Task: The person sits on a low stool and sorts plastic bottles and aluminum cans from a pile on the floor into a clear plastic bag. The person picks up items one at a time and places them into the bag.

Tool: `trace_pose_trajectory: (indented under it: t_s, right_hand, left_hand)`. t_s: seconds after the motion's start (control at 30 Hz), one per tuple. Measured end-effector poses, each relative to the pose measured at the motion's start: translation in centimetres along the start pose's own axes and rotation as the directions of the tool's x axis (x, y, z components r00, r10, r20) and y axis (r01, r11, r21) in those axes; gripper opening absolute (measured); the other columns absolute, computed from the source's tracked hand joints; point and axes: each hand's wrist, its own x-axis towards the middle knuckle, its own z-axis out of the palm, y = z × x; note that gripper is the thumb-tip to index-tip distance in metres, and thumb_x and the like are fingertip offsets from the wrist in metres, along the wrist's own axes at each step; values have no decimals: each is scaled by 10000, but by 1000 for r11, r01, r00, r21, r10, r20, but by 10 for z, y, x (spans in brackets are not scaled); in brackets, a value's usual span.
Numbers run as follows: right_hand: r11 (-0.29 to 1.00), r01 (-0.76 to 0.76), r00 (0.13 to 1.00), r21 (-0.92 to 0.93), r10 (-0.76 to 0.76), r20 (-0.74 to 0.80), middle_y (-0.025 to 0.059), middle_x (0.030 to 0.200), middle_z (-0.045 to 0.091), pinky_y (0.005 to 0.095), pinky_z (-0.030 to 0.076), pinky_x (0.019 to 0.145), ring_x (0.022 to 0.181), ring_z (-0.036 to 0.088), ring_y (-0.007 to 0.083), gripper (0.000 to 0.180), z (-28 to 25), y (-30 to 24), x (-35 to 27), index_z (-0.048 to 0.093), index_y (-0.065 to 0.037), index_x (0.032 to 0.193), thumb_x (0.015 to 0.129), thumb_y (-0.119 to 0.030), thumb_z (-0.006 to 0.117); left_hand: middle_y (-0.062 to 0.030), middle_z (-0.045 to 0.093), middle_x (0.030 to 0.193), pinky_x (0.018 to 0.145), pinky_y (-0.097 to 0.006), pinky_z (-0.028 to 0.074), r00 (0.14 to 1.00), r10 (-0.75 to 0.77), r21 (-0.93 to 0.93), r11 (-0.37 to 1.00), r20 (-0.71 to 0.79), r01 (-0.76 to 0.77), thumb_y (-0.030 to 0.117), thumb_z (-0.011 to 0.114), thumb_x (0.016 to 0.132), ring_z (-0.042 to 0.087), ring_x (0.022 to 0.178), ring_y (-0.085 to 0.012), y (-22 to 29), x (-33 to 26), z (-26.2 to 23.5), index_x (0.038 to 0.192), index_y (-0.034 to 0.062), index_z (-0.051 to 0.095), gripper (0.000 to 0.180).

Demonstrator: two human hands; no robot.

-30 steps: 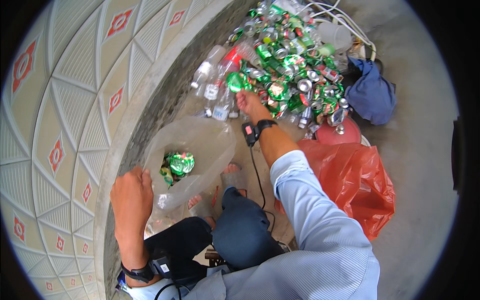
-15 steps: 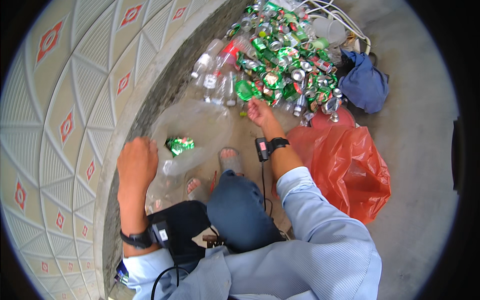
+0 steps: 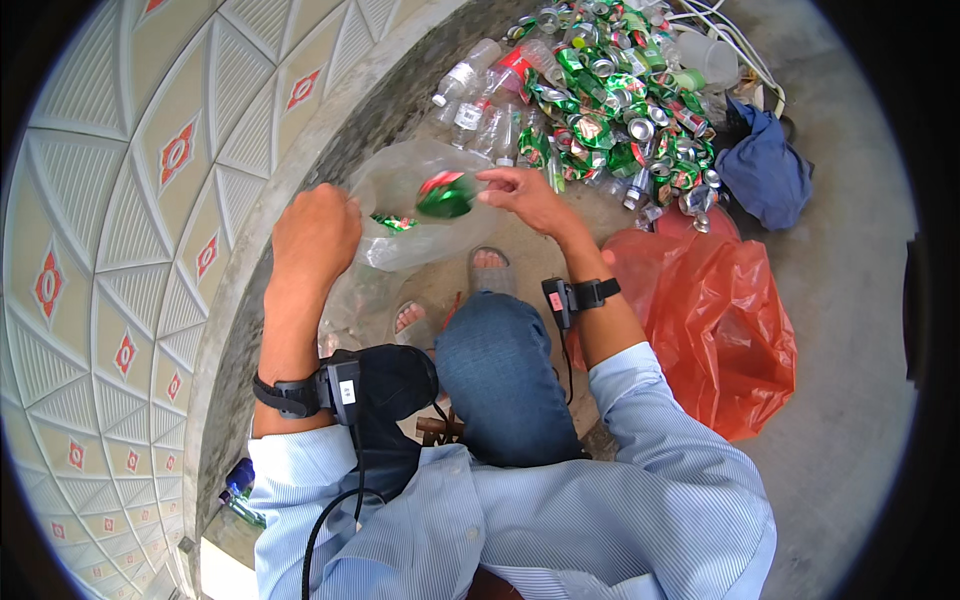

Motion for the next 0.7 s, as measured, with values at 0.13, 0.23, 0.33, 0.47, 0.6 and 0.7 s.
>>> trace_pose_trajectory:
  t_s: [0.13,0.23,0.33,0.47,0.6,0.7]
  right_hand:
    - [986,59,996,-158,-47,79,93,1182,662,337,497,925,1078,607,170,439,7,-2,-1,708,-37,1234,891,-305,769]
    - [938,188,977,-293,-148,154,109,1314,624,342,475,983,1167,599,196,416,9,6,-12,722,-45,1209,894,-315,764]
    - [992,98,970,-84,-76,231,96,1346,620,353,469,1011,1176,607,218,356,6,17,-18,743,-50,1142,899,-309,757]
    - [925,-46,990,377,-8,139,79,1232,674,362,517,948,1117,640,214,230,-10,43,-17,743,-69,1027,897,-257,764]
    - [680,-289,862,674,492,-126,56,1003,699,332,549,770,917,660,171,197,-24,96,15,700,-94,991,876,-229,786]
    - [744,-433,766,509,602,-228,53,857,676,352,533,612,739,643,166,257,-11,152,42,687,-73,950,832,-255,824]
  left_hand:
    - [-267,710,919,831,-535,534,999,-42,10,999,-10,43,263,588,939,684,906,-457,-2,1,-2,928,-4,737,306]
    - [-271,711,941,843,-537,531,997,-69,13,998,-37,69,266,573,949,683,920,-466,-7,4,-2,939,-1,737,314]
    - [-290,702,955,852,-549,523,990,-102,-11,995,-99,102,265,554,953,674,934,-479,-15,5,-1,939,-14,731,331]
    - [-306,684,930,841,-554,516,990,-102,15,994,-103,104,270,568,941,665,934,-474,-35,1,-9,927,-14,726,325]
    - [-273,695,937,841,-556,512,982,-166,84,981,-95,174,268,577,948,666,934,-470,-52,-7,-17,921,-5,723,310]
    - [-270,696,934,841,-556,511,968,-220,138,962,-121,236,261,576,955,663,942,-468,-60,-10,-22,915,-5,718,304]
